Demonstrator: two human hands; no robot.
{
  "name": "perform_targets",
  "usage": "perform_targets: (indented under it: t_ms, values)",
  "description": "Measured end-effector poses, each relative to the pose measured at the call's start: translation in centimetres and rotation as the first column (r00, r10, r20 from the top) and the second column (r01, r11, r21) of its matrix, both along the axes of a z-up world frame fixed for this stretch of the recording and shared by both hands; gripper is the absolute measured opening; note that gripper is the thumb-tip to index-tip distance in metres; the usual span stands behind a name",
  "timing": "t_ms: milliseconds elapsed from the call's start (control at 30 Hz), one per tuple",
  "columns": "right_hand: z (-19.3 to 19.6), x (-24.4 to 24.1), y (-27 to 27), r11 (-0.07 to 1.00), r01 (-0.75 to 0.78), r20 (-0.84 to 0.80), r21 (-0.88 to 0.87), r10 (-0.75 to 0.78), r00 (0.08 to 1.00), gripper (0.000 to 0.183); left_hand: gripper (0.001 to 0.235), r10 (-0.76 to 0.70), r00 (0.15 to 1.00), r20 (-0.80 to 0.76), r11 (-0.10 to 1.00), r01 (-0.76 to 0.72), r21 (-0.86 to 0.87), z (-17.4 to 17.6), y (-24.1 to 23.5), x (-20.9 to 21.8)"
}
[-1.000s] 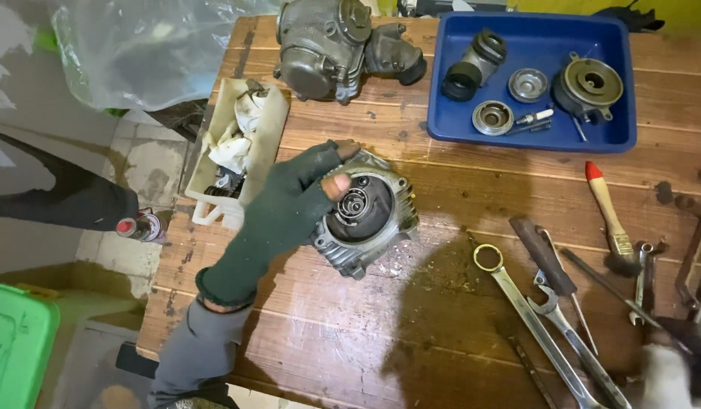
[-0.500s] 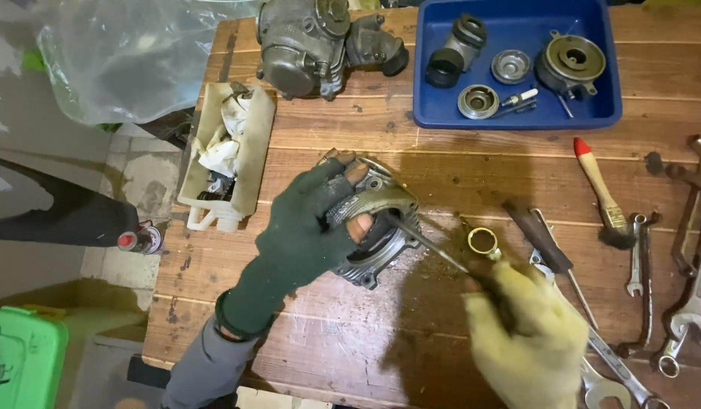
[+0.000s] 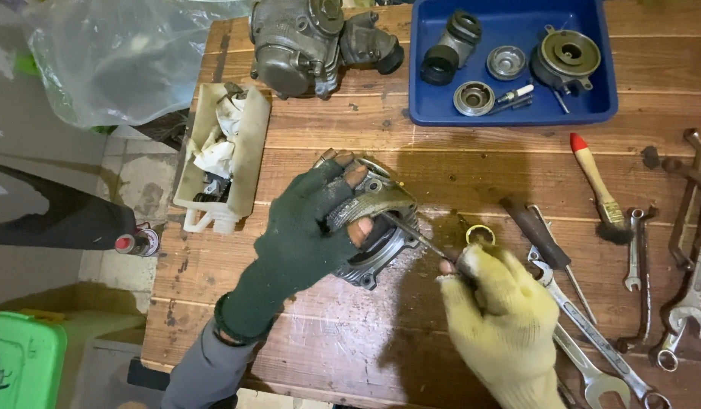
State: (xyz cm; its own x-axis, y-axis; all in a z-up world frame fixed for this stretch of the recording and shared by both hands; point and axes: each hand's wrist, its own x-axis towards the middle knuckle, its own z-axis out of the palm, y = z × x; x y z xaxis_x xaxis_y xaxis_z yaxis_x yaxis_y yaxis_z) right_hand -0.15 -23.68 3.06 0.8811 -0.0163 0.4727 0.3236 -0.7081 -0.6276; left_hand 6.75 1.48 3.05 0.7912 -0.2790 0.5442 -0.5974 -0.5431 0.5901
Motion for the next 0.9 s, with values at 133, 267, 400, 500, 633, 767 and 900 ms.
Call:
perform_targets:
  t_ms: [133,267,400,500,633,767,900]
  values:
    - [-1.4,-0.4,-0.9,0.997,-0.07,-0.01,0.01,0.07,0.997,0.024,0.054,0.007,0.993,0.12,0.997,-0.016,0.072,-1.0,-0.2,0.0]
    - [-3.7,-1.5,-1.6,0.998,-0.06,0.004,0.037,0.06,0.998,0.04,0.052,-0.003,0.997,0.071,0.994,-0.005,0.11,-0.1,-1.1,-0.7]
    - [-3.9,-2.0,-1.4,0.999,0.022,-0.194,0.044,-0.013,0.981,0.042,0.053,0.014,0.988,0.157,0.985,-0.04,0.165,-0.5,-1.3,-0.9]
    - [-3.3,-2.1,-1.0,0.991,0.122,-0.398,0.051,-0.092,0.913,0.038,0.056,0.023,0.984,0.176,0.981,-0.056,0.185,-0.8,-1.8,-1.3]
    - [-1.0,-1.3,-0.6,0.935,0.308,-0.748,0.177,-0.075,0.659,0.039,0.059,0.027,0.974,0.226,0.982,-0.068,0.175,-1.2,-2.3,-1.8]
    - [0.2,-0.9,-0.5,0.898,0.371,-0.829,0.236,-0.013,0.56,0.032,0.057,0.048,0.976,0.214,0.975,-0.093,0.204,0.1,-2.9,-2.3]
    - [-0.6,-1.1,-0.9,0.926,0.335,-0.84,0.173,-0.038,0.541,0.037,0.077,0.073,0.96,0.27,0.8,-0.218,0.559,0.5,-3.7,-3.0]
